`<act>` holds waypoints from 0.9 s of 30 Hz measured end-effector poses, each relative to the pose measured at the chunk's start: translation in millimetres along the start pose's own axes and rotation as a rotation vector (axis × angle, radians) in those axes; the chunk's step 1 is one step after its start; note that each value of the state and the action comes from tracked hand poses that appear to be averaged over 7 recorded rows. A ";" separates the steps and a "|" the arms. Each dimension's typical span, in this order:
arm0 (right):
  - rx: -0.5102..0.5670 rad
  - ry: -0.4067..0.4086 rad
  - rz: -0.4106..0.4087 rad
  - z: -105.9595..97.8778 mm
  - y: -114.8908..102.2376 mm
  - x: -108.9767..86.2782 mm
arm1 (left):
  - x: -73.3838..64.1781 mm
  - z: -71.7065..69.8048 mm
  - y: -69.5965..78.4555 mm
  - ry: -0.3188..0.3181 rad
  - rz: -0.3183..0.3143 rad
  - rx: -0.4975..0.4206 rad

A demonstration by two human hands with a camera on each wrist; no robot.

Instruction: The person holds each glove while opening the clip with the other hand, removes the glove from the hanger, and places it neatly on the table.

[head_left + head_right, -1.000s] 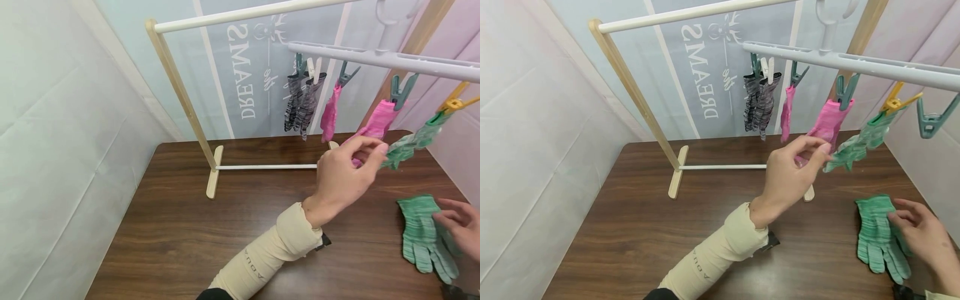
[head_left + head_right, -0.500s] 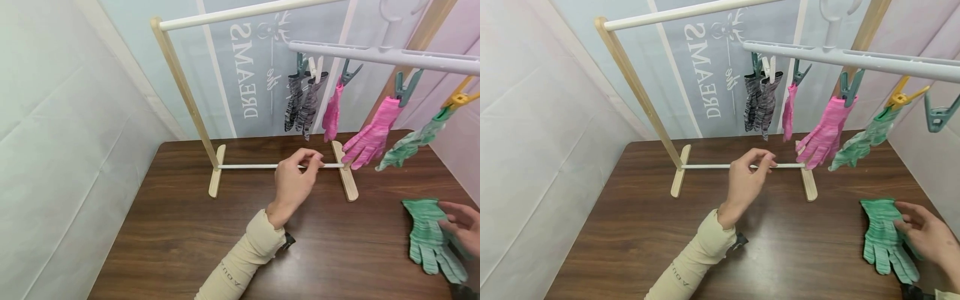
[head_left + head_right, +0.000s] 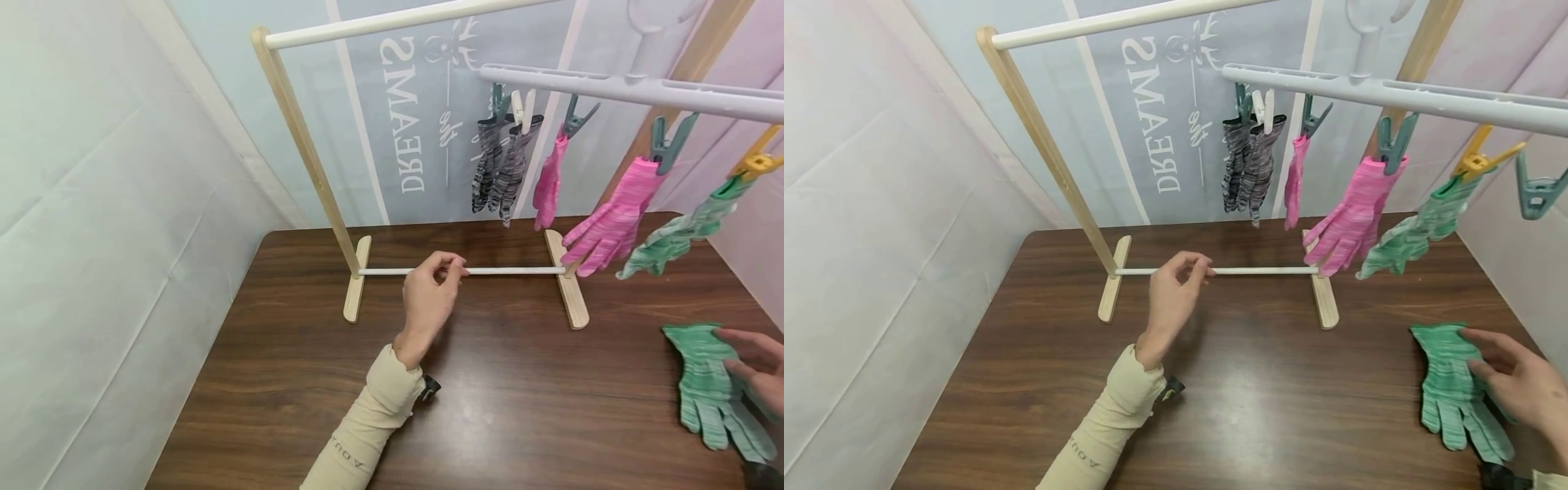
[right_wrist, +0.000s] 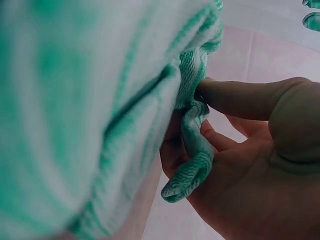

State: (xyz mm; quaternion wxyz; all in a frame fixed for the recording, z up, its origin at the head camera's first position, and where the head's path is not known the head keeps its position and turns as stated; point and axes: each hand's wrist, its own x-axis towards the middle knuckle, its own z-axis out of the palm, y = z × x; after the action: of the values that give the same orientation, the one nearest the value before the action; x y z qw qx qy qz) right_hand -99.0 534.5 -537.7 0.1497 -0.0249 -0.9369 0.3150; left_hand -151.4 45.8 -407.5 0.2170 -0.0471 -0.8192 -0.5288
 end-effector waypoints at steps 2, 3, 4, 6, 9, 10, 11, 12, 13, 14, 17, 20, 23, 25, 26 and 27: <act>0.004 -0.005 -0.011 0.0 0.8 0.0 | 4.2 -5.8 -4.8 0.014 -0.014 -0.011; 0.005 -0.006 -0.013 -0.1 0.9 0.1 | 6.2 -9.1 -6.9 0.020 -0.018 -0.012; 0.003 -0.006 -0.011 -0.1 0.8 0.6 | 8.4 -12.2 -9.0 0.026 -0.020 -0.010; -0.003 -0.004 -0.015 -0.8 0.4 1.9 | 12.2 -18.4 -13.2 0.039 -0.023 0.000; -0.009 -0.003 -0.020 -1.1 0.2 3.6 | 16.3 -27.2 -20.6 0.055 -0.030 0.032; -0.011 0.000 -0.023 -1.1 0.2 4.2 | 17.6 -29.9 -23.4 0.061 -0.033 0.043; -0.013 0.003 -0.026 -0.9 0.6 4.4 | 18.8 -32.5 -26.3 0.067 -0.037 0.055; -0.015 0.004 -0.023 -0.8 0.9 4.4 | 20.0 -35.0 -29.2 0.072 -0.042 0.064; -0.022 0.002 -0.015 -0.4 1.4 4.2 | 21.1 -37.4 -32.1 0.078 -0.049 0.071; -0.031 0.001 -0.002 0.1 1.9 3.6 | 22.3 -39.7 -35.2 0.083 -0.057 0.072; -0.058 -0.012 0.051 2.0 1.7 0.9 | 26.1 -46.3 -44.7 0.095 -0.071 0.061; -0.068 -0.017 0.117 4.3 -0.1 -1.2 | 29.6 -53.2 -54.0 0.114 -0.079 0.047; -0.084 -0.003 0.159 4.0 -4.2 -0.8 | 32.7 -60.5 -61.7 0.133 -0.086 0.048; -0.095 0.027 0.160 4.2 -4.0 -3.3 | 34.7 -64.8 -65.0 0.140 -0.097 0.060; -0.107 0.036 0.163 4.0 -4.0 -4.2 | 35.7 -66.5 -66.5 0.143 -0.101 0.068; -0.113 0.043 0.163 3.8 -4.7 -5.1 | 36.7 -67.9 -67.6 0.146 -0.106 0.075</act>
State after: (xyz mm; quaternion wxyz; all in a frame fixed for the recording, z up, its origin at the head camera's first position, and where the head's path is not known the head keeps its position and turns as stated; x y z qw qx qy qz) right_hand -95.0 527.8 -539.1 0.1421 -0.1164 -0.9446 0.2722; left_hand -184.4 -49.5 -426.3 0.2492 0.0430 -0.8218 -0.5106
